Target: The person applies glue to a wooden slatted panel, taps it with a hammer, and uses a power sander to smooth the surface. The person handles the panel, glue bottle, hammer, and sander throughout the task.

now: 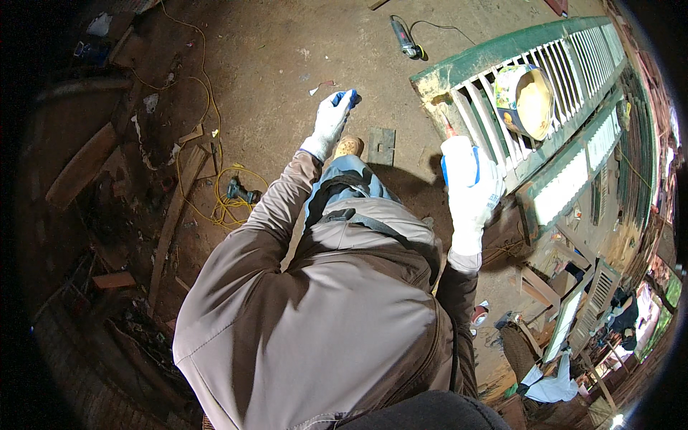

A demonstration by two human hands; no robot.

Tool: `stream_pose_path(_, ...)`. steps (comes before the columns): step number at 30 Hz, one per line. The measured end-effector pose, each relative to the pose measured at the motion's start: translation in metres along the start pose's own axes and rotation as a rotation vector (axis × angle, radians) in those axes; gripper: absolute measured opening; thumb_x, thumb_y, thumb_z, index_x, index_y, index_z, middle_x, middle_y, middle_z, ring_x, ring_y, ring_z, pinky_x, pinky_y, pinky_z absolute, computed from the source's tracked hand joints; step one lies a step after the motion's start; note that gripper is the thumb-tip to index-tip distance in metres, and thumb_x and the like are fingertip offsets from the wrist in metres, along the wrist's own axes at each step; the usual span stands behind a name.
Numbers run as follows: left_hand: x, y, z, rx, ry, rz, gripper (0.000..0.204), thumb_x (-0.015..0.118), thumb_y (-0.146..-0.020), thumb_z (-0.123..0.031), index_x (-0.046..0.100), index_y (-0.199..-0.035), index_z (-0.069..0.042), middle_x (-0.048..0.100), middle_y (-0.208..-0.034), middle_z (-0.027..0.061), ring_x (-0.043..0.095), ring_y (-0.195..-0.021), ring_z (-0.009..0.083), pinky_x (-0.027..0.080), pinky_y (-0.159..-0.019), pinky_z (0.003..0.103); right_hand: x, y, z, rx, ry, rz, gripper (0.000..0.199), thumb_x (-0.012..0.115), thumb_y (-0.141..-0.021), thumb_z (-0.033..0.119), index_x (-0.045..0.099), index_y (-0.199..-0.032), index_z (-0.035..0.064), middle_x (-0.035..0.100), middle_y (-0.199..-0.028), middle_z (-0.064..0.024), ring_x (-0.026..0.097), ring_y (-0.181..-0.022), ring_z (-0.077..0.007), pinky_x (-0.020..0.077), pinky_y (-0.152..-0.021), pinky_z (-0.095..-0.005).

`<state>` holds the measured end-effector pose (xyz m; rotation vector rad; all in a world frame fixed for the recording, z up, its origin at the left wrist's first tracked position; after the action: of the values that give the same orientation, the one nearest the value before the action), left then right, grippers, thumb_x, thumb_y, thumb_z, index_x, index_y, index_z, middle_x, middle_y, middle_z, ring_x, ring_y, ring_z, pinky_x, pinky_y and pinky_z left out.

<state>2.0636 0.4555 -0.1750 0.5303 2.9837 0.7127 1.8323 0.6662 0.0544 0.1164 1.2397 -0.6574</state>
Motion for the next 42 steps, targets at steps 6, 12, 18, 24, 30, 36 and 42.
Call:
stream_pose_path(6, -0.002, 0.002, 0.0, 0.042, 0.066, -0.059, 0.033, 0.066, -0.101, -0.039, 0.076, -0.102, -0.008, 0.068, -0.084, -0.0038, 0.049, -0.067, 0.0058, 0.039, -0.06, 0.024, 0.002, 0.006, 0.003, -0.045, 0.021, -0.014, 0.053, 0.081, -0.082, 0.042, 0.068, -0.121, 0.008, 0.068, -0.109, -0.0113, 0.061, -0.103, -0.0331, 0.0436, -0.093, -0.0481)
stream_pose_path(12, -0.002, -0.001, 0.002, 0.019, 0.06, -0.061, 0.033, 0.066, -0.101, -0.039, 0.077, -0.102, -0.008, 0.069, -0.087, -0.0031, 0.05, -0.071, 0.0067, 0.041, -0.063, 0.025, 0.0, 0.002, 0.01, -0.069, 0.044, 0.011, 0.053, 0.081, -0.081, 0.043, 0.067, -0.119, 0.0089, 0.067, -0.106, -0.011, 0.061, -0.101, -0.0325, 0.0436, -0.092, -0.0476)
stream_pose_path(18, -0.001, 0.003, -0.004, 0.021, 0.057, -0.072, 0.033, 0.066, -0.101, -0.039, 0.077, -0.103, -0.008, 0.07, -0.087, -0.0033, 0.05, -0.07, 0.0064, 0.04, -0.061, 0.025, 0.001, 0.0, 0.01, -0.051, 0.037, 0.024, 0.053, 0.082, -0.081, 0.042, 0.068, -0.119, 0.0085, 0.067, -0.105, -0.0112, 0.061, -0.1, -0.0325, 0.0436, -0.091, -0.0476)
stream_pose_path(24, -0.005, -0.002, 0.007, 0.007, 0.058, -0.065, 0.032, 0.065, -0.101, -0.039, 0.077, -0.102, -0.009, 0.07, -0.086, -0.0041, 0.05, -0.068, 0.006, 0.039, -0.06, 0.025, -0.001, -0.006, 0.009, -0.034, -0.006, 0.014, 0.054, 0.082, -0.081, 0.042, 0.068, -0.119, 0.0066, 0.068, -0.106, -0.0123, 0.061, -0.101, -0.0327, 0.0439, -0.09, -0.0479)
stream_pose_path(30, -0.002, 0.001, 0.001, 0.013, 0.063, -0.068, 0.032, 0.066, -0.101, -0.038, 0.077, -0.103, -0.008, 0.07, -0.086, -0.0037, 0.05, -0.069, 0.0063, 0.04, -0.062, 0.025, -0.009, -0.015, 0.031, -0.129, 0.042, -0.018, 0.04, 0.08, -0.085, 0.027, 0.07, -0.115, 0.0016, 0.068, -0.098, -0.0172, 0.065, -0.092, -0.0357, 0.0497, -0.084, -0.0464)
stream_pose_path(36, -0.002, -0.002, 0.003, 0.023, 0.068, -0.066, 0.031, 0.066, -0.1, -0.037, 0.077, -0.104, -0.008, 0.071, -0.089, -0.0031, 0.051, -0.071, 0.0065, 0.041, -0.063, 0.025, -0.007, -0.017, 0.033, -0.152, 0.026, -0.031, 0.041, 0.079, -0.086, 0.027, 0.07, -0.116, 0.0008, 0.068, -0.096, -0.0172, 0.065, -0.091, -0.0358, 0.0498, -0.083, -0.0468)
stream_pose_path(42, -0.005, 0.0, 0.004, -0.02, 0.057, -0.069, 0.031, 0.066, -0.1, -0.037, 0.077, -0.102, -0.008, 0.072, -0.091, -0.0024, 0.052, -0.071, 0.0066, 0.041, -0.063, 0.025, -0.01, -0.009, 0.023, -0.086, 0.04, 0.013, 0.041, 0.077, -0.088, 0.031, 0.07, -0.117, 0.0026, 0.068, -0.099, -0.017, 0.065, -0.094, -0.0363, 0.0491, -0.085, -0.0479)
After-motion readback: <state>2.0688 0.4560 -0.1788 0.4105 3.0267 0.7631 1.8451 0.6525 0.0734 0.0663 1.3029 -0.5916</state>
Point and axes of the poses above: each hand's wrist, its own y-axis away from the middle knuckle, its own x-axis out of the palm, z = x × y, the point moved 9 cm from there along -y, towards the middle knuckle
